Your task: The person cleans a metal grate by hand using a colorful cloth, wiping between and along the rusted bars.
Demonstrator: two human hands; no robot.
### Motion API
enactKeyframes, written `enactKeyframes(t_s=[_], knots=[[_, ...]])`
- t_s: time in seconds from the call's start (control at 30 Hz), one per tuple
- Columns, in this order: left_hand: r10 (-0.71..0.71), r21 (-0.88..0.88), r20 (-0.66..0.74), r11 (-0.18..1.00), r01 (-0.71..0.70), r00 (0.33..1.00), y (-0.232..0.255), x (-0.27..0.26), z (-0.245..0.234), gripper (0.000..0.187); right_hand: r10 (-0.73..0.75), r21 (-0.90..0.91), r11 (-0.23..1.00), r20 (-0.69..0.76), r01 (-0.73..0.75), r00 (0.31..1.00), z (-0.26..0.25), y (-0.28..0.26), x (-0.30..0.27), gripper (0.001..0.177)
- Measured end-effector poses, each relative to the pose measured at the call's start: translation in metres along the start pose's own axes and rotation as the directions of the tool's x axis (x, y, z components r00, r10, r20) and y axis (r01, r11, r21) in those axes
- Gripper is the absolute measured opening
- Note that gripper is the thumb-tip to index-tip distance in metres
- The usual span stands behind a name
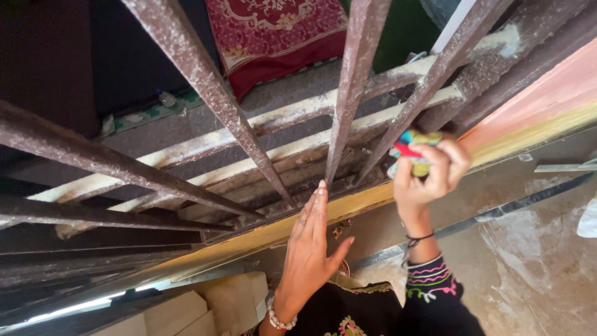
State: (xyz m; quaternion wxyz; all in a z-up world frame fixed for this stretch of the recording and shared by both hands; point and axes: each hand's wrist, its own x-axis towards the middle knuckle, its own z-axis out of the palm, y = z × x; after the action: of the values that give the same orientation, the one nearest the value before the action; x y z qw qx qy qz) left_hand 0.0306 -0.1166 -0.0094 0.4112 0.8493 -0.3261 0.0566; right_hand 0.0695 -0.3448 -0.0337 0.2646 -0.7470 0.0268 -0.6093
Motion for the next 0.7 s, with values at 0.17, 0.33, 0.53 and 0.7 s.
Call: enactKeyframes(t_s=[0.17,0.33,0.53,0.7], knots=[[-0.005,-0.005,-0.001,1.0,0.005,1.0,0.001,-0.002,0.001,0.1,0.087,0.005,0.996,0.124,-0.088,0.988,-0.005,0.025,-0.068,0.021],[-0.01,-0.024,-0.004,1.0,0.01,1.0,0.006,-0.006,0.005,0.101,0.204,-0.025,0.979,0.196,-0.203,0.959,-0.024,0.013,-0.085,0.028],[-0.038,-0.012,0.016,0.999,0.038,0.999,0.008,-0.007,0.009,0.102,0.009,0.021,1.0,0.061,-0.011,0.998,-0.03,-0.048,-0.009,0.028],[-0.035,-0.027,0.012,0.999,0.035,0.999,0.01,-0.012,0.004,0.1,-0.063,0.1,0.994,0.09,0.054,0.994,0.003,-0.053,0.011,0.027]])
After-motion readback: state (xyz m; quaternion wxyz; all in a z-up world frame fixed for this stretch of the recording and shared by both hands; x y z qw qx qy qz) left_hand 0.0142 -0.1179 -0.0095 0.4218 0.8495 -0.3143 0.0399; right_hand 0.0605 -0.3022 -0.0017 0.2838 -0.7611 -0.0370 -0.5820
